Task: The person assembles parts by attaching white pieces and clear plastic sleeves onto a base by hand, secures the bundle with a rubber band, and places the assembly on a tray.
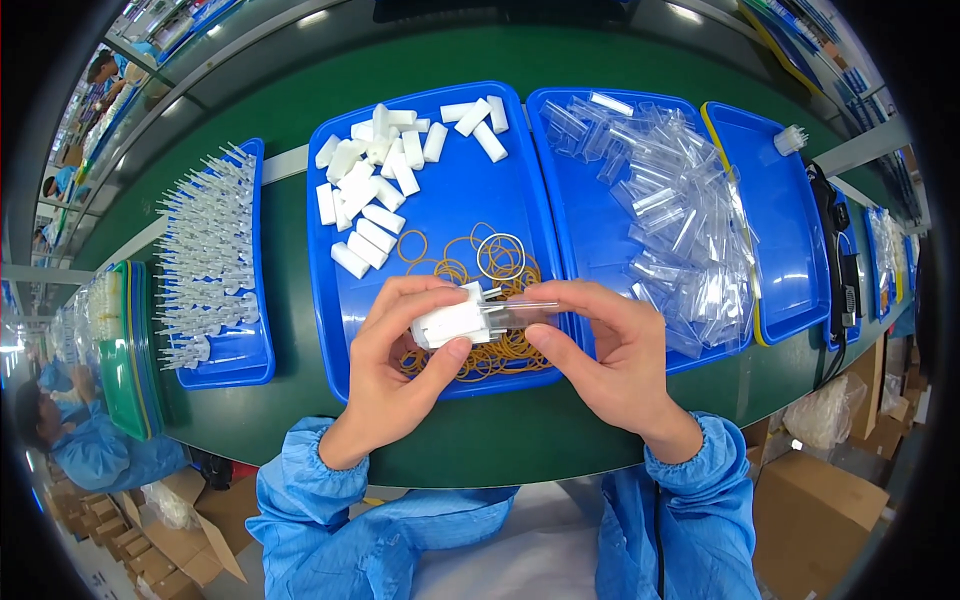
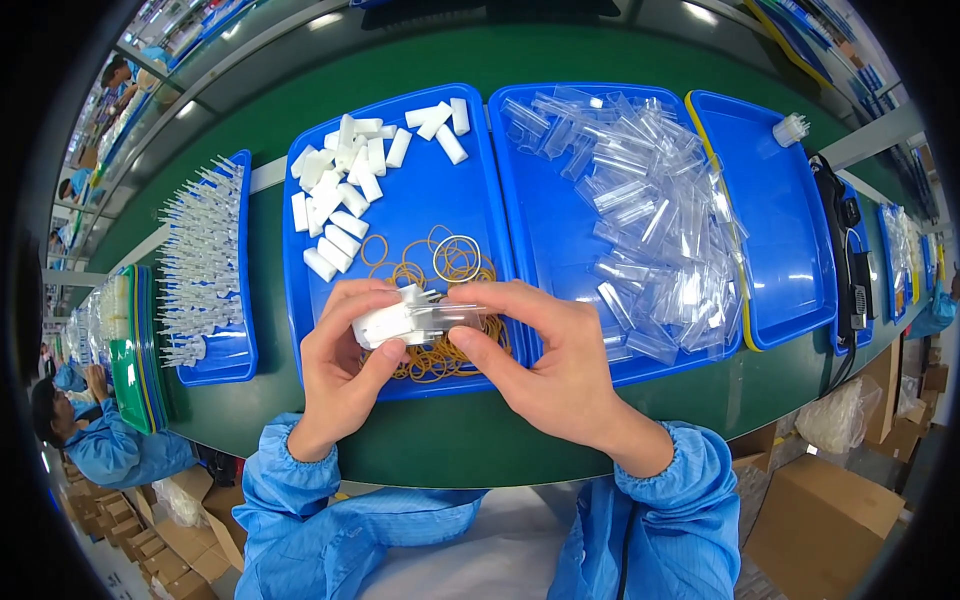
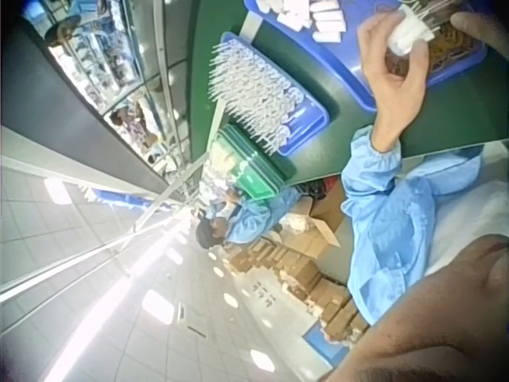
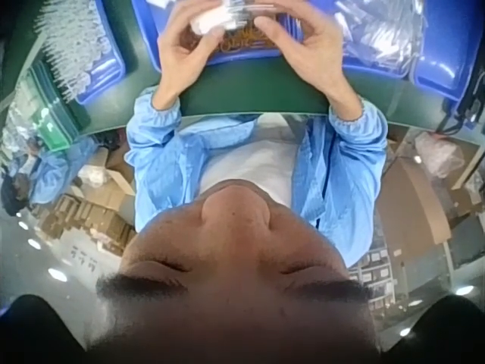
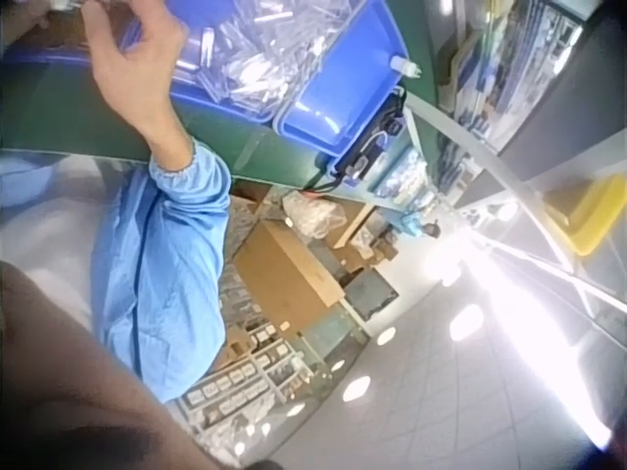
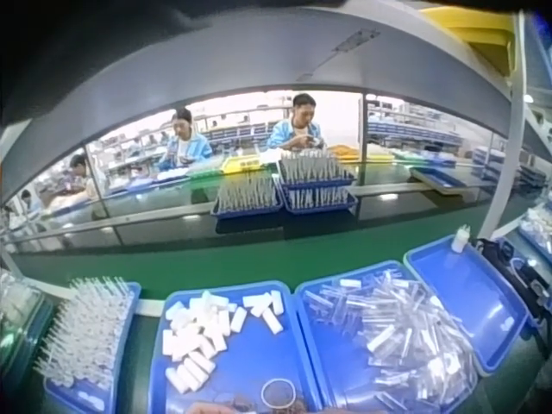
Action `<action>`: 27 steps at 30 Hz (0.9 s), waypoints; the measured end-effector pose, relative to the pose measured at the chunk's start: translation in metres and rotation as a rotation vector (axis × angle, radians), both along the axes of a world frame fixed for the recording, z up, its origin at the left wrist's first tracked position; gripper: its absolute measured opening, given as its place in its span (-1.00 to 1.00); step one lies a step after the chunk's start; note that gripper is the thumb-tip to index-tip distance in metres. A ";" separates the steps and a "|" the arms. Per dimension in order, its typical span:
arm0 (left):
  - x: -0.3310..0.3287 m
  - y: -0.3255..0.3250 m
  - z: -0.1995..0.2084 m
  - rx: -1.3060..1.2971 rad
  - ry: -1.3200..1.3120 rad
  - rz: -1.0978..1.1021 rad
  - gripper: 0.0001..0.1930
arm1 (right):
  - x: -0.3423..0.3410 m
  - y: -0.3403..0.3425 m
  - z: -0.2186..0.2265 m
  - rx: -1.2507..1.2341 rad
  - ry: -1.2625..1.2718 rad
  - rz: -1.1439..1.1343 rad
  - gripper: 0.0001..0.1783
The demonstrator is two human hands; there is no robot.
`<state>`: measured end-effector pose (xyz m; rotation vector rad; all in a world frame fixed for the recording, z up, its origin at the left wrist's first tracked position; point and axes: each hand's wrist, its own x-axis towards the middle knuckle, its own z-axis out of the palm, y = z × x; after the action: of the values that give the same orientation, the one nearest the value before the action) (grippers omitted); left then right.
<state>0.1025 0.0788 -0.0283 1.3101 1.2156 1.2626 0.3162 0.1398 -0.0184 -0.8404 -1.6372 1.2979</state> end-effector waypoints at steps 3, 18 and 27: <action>0.000 0.000 -0.001 0.054 0.046 -0.004 -0.63 | 0.001 0.000 0.002 0.069 -0.003 0.023 -0.69; -0.003 0.001 0.000 0.055 0.130 0.034 -0.73 | 0.000 -0.001 0.003 0.103 -0.087 -0.006 -0.68; -0.005 0.000 0.000 0.056 0.128 0.029 -0.73 | 0.001 -0.001 -0.004 0.052 -0.036 0.004 -0.68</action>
<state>0.0980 0.0784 -0.0288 1.4367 1.3010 1.2568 0.3174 0.1388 -0.0227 -0.8341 -1.6947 1.2434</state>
